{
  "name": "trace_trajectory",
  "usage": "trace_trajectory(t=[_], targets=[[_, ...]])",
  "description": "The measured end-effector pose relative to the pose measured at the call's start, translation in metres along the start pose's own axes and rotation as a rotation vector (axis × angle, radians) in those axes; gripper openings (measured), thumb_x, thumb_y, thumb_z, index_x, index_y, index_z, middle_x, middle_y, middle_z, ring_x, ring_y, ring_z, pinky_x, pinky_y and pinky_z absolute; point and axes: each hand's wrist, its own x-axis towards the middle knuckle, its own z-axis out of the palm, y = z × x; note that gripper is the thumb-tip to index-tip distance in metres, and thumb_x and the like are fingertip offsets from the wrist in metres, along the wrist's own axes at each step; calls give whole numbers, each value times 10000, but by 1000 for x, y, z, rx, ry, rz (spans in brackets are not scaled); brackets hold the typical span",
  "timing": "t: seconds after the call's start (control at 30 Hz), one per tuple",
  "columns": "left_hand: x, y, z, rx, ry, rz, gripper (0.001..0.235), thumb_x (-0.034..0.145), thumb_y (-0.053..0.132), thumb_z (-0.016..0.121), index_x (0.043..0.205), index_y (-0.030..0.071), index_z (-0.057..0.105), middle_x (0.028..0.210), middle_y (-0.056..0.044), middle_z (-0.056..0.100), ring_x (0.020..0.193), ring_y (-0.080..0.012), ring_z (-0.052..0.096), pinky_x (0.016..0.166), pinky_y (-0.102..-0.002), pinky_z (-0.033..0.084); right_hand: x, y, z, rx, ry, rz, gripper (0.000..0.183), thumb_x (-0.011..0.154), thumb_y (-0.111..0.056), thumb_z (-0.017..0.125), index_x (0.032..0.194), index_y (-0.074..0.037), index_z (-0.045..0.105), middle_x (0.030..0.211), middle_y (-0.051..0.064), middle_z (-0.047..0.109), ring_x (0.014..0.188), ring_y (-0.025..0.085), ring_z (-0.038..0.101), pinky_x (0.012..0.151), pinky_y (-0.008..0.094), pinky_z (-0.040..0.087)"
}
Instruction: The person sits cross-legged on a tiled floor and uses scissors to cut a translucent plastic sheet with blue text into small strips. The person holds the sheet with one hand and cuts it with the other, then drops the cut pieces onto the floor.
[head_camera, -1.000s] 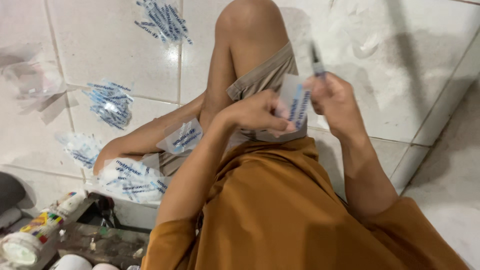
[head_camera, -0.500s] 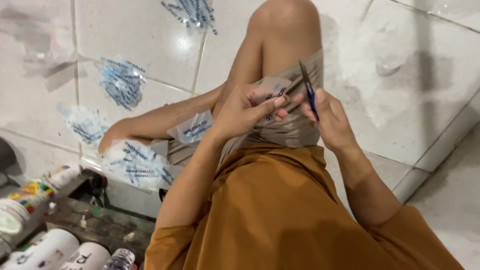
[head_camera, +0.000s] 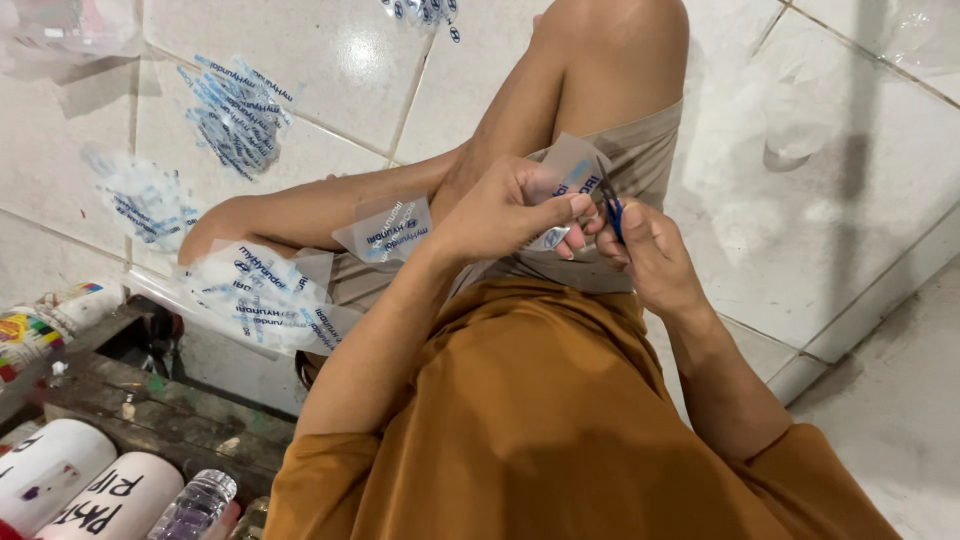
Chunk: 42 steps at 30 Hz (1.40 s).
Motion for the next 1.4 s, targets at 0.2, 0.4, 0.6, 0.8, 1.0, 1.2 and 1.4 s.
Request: trace_trajectory(t=[0.2, 0.4, 0.6, 0.8, 1.0, 1.2, 1.4], targets=[[-2, 1, -2, 4, -27, -8, 144, 934, 85, 697, 865, -39, 723, 677, -210, 728, 595, -204, 753, 576, -306, 650, 1, -3, -2, -28, -29, -8, 497, 1111, -392, 339, 1045, 37, 580, 578, -9, 339, 492, 42, 232, 435, 187, 257], [-1, 7, -1, -21, -23, -89, 162, 912, 73, 687, 825, -63, 697, 658, -230, 723, 568, -228, 752, 547, -310, 644, -2, -6, -5, -21, -39, -15, 530, 1098, -424, 368, 1007, 49, 591, 575, 3, 353, 516, 47, 235, 444, 179, 250], [-4, 11, 1, -14, -30, -111, 146, 903, 54, 678, 829, -72, 690, 654, -241, 718, 567, -235, 750, 542, -326, 644, -3, -9, -6, -52, -46, -8, 525, 1110, -402, 343, 986, 43, 592, 575, 3, 361, 519, 49, 245, 447, 180, 258], [-3, 13, 0, -13, -18, -146, 134, 886, 58, 686, 806, -49, 692, 637, -235, 715, 554, -250, 751, 528, -333, 645, -5, -7, -6, -80, -20, -34, 506, 1128, -354, 337, 956, 45, 595, 574, 0, 349, 507, 58, 256, 449, 187, 276], [-5, 19, -1, 0, -25, -187, 123, 868, 52, 680, 786, -39, 692, 619, -216, 712, 540, -234, 747, 517, -321, 643, -5, -4, -6, -70, -9, -34, 493, 1133, -334, 339, 947, 41, 599, 571, -5, 341, 504, 54, 247, 442, 186, 272], [-6, 31, -3, 94, -72, -286, 133, 859, 63, 672, 813, -59, 699, 636, -216, 724, 543, -227, 753, 517, -312, 643, -5, -18, -3, -142, -33, -17, 492, 1133, -334, 337, 947, 26, 617, 579, -1, 355, 516, 53, 255, 453, 189, 284], [-8, 37, -13, 166, -107, -379, 126, 850, 62, 667, 825, -52, 714, 626, -208, 723, 527, -227, 751, 503, -307, 642, -6, -16, -6, -184, -51, 9, 490, 1136, -331, 334, 907, 2, 611, 575, -26, 346, 512, 44, 252, 446, 176, 271]])
